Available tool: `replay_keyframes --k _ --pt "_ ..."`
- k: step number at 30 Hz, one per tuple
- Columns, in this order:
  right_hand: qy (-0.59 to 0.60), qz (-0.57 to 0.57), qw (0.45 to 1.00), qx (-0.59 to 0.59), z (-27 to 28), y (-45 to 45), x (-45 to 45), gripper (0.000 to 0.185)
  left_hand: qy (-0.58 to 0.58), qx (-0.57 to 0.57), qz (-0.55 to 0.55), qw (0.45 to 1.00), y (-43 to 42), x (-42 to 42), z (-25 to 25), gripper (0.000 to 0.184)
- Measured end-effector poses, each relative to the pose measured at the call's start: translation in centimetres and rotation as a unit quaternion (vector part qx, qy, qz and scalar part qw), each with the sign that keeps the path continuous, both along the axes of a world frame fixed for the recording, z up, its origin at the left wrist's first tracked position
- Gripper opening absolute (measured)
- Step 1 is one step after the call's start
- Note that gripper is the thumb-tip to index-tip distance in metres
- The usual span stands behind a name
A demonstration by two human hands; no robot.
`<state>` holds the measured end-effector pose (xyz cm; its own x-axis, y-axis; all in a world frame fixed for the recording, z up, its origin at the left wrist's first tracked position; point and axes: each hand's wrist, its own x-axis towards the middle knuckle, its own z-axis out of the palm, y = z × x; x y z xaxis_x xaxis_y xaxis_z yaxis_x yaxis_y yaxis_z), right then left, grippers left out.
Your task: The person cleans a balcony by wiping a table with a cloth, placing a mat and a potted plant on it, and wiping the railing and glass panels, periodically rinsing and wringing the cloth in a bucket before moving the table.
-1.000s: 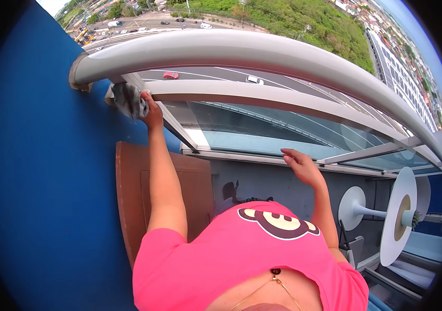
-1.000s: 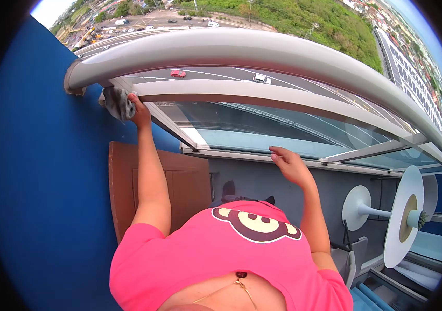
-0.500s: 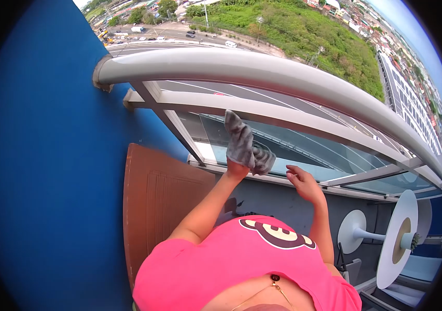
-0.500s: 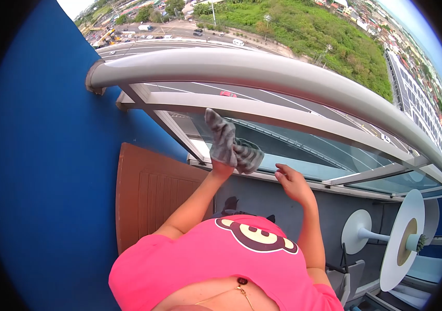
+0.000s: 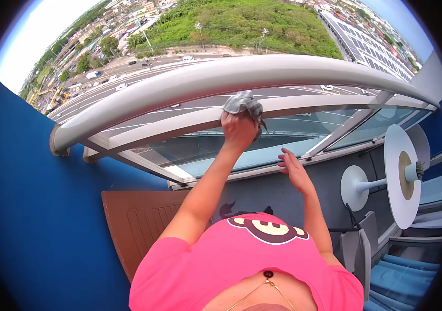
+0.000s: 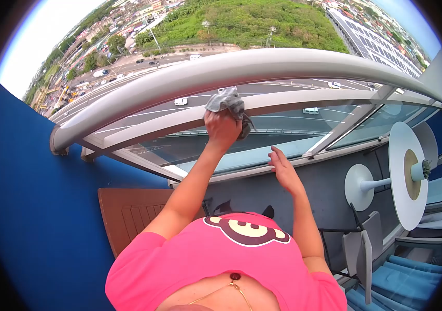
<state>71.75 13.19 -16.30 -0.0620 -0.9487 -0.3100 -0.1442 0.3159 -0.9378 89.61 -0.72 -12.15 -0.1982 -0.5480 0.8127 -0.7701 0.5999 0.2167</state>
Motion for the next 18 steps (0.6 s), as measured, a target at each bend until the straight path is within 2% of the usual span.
replay_keyframes --k 1,3,4,6,7,8,9,10,11,12,14,15,16,17,18 --pt "-0.078 -0.047 0.994 -0.063 -0.7 -0.7 0.2 0.063 0.025 0.03 -0.071 0.997 0.2 -2.7 0.4 0.028" --pt "-0.241 -0.124 0.944 -0.19 -0.3 -1.6 0.3 0.077 0.03 0.276 -0.214 0.937 1.5 -6.2 2.1 0.024" --pt "-0.294 -0.127 0.919 -0.228 1.2 -1.7 0.2 0.08 0.105 0.335 -0.293 0.889 2.6 -7.6 2.5 0.026" --pt "-0.384 -0.121 0.872 -0.277 4.2 -1.7 0.0 0.077 0.234 0.451 -0.418 0.753 5.1 -8.2 2.8 0.029" --pt "-0.41 -0.131 0.866 -0.254 4.9 -1.8 -0.3 0.064 0.111 0.399 -0.407 0.814 5.9 -7.6 2.9 0.036" --pt "-0.363 -0.138 0.894 -0.221 5.0 -2.1 -0.7 0.053 -0.012 0.332 -0.389 0.86 6.4 -6.7 3.2 0.044" --pt "-0.317 -0.145 0.919 -0.184 5.0 -2.5 -0.9 0.043 -0.075 0.353 -0.385 0.849 6.7 -5.7 3.5 0.057" --pt "-0.269 -0.136 0.932 -0.2 5.0 -3.1 -0.8 0.036 -0.086 0.358 -0.42 0.83 6.8 -4.5 4.1 0.065" --pt "-0.219 -0.124 0.944 -0.212 5.1 -3.7 -0.5 0.029 -0.088 0.421 -0.41 0.804 6.8 -3.1 4.6 0.065" --pt "-0.157 -0.117 0.944 -0.264 6.4 -3.8 0.6 0.027 -0.136 0.436 -0.409 0.79 6.4 -1.6 5.6 0.061" --pt "0.003 -0.114 0.919 -0.376 8.5 -4.3 2.3 0.023 -0.049 0.483 -0.368 0.793 6.4 0.8 7.9 0.044" --pt "0.101 -0.119 0.888 -0.432 8.9 -5.0 2.8 0.023 -0.047 0.416 -0.35 0.838 6.2 2.1 8.1 0.042" --pt "0.144 -0.142 0.862 -0.465 8.5 -6.3 3.2 0.023 -0.005 0.396 -0.353 0.847 6.4 2.7 9.5 0.044" --pt "0.187 -0.164 0.833 -0.495 7.7 -7.9 3.5 0.023 0.071 0.416 -0.277 0.863 6.5 4.2 8.7 0.042" --pt "0.266 -0.135 0.806 -0.512 6.7 -9.3 4.2 0.025 0.141 0.447 -0.272 0.84 6.4 4.5 9.5 0.034"
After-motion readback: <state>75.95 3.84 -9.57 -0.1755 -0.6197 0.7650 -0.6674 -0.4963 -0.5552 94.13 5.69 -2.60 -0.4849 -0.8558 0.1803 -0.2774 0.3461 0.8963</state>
